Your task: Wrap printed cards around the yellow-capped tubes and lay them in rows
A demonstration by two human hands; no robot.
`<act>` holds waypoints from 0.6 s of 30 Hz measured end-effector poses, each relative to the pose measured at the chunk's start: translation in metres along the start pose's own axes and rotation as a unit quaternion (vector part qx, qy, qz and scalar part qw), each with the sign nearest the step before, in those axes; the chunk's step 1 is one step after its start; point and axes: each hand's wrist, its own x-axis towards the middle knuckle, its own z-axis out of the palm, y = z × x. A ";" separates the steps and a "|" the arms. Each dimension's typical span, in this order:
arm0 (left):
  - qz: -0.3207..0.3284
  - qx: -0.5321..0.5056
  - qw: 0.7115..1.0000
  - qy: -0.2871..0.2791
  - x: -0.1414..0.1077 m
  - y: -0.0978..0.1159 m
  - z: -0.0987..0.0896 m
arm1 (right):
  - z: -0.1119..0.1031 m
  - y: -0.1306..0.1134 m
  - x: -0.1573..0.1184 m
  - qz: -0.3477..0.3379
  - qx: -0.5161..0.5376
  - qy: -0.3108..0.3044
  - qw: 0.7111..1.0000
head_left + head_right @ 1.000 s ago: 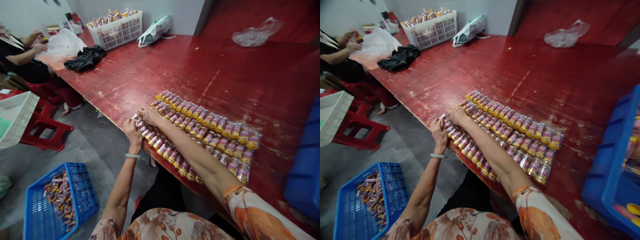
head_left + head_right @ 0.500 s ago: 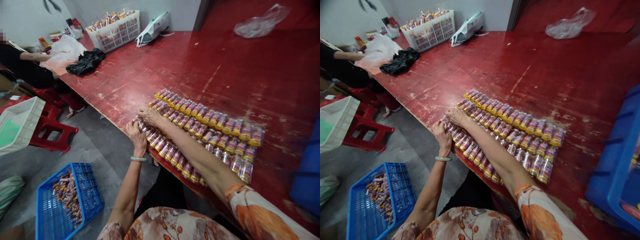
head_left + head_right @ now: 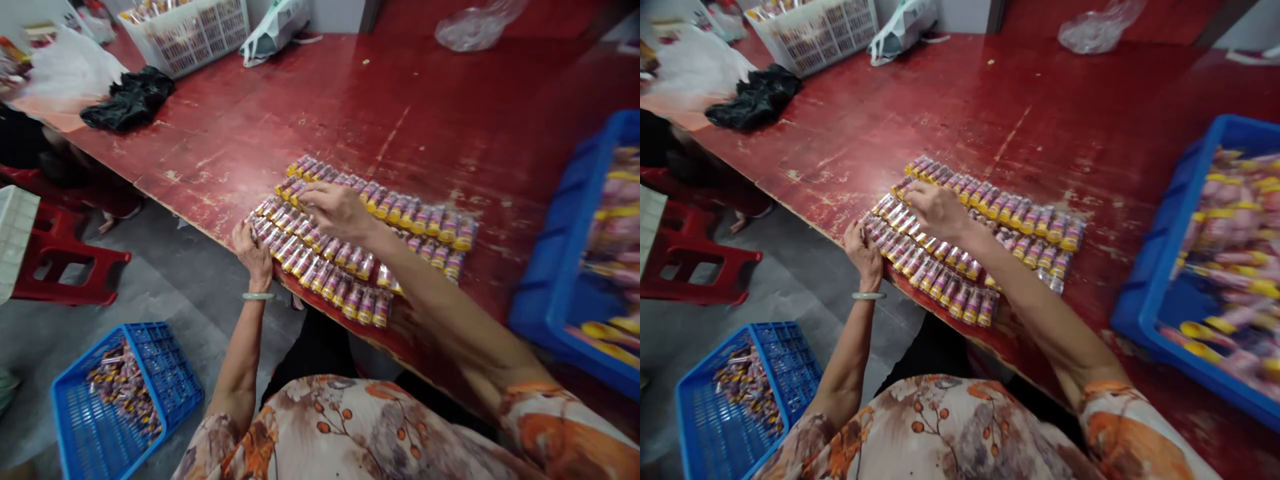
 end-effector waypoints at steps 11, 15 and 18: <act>0.047 -0.094 0.994 0.023 -0.063 0.054 -0.015 | -0.041 -0.080 -0.246 0.110 -0.170 0.074 0.977; 0.055 -0.086 0.994 -0.028 -0.080 0.069 -0.006 | -0.018 -0.093 -0.227 0.089 -0.185 0.031 0.978; 0.055 -0.063 0.995 -0.062 -0.080 0.071 0.001 | 0.000 -0.092 -0.203 0.110 -0.170 0.002 0.979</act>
